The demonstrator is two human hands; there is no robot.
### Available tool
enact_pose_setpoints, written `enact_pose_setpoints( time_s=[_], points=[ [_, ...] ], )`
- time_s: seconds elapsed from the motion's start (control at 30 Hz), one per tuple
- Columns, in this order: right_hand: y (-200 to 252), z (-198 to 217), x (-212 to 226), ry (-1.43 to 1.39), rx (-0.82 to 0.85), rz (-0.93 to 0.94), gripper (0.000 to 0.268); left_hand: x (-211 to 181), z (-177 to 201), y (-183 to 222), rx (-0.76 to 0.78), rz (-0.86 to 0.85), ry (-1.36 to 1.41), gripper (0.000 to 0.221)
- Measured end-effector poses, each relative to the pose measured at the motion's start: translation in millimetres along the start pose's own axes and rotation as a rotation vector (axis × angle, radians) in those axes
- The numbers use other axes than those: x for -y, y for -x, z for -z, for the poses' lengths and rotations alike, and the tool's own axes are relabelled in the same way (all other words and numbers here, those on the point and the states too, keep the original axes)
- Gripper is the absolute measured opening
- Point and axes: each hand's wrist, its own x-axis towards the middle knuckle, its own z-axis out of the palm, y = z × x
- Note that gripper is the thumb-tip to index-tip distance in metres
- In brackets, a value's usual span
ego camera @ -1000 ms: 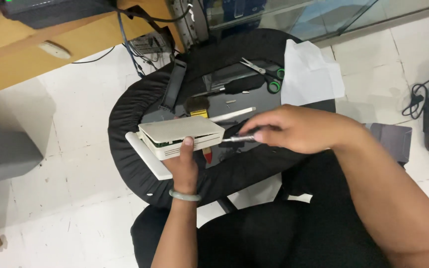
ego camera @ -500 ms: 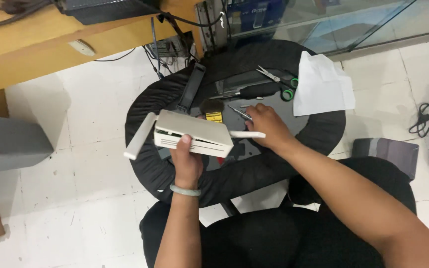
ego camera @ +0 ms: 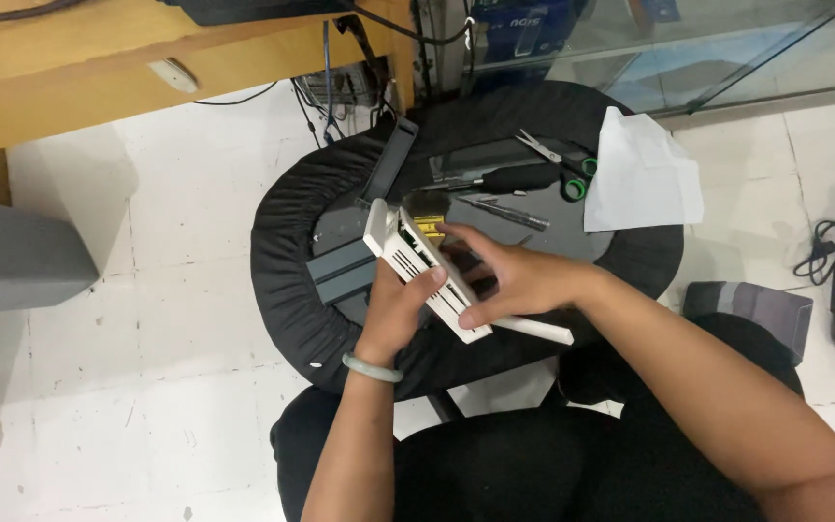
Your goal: Disassembling a wireless router and cleaning its internal circuit board using a screwdriver and a brush
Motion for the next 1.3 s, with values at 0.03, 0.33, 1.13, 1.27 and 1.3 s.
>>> enact_pose_setpoints(
  time_s=[0.03,0.33,1.13,1.27,1.3],
  points=[
    [0.2,-2.9,-7.2,-0.004,0.0,-0.001,0.121,-1.6,0.5,4.1,0.001,0.004,-0.001,0.075],
    [-1.1,2.9,-48.6,0.047,-0.027,0.095,0.113,-38.0,-9.6,4.1,0.103,0.013,-0.06,0.06],
    [-1.4,14.1,-55.4,0.13,0.092,0.199,0.1,-46.6,-21.2,10.1,0.023,0.087,-0.125,0.078],
    [3.2,7.6,-33.0,0.142,0.06,0.183,0.109,-28.7,-11.8,9.4,0.01,0.081,-0.113,0.071],
    [4.6,5.4,-25.6,0.132,0.053,0.142,0.113,-29.6,-14.2,9.0,0.006,0.072,-0.108,0.073]
  ],
)
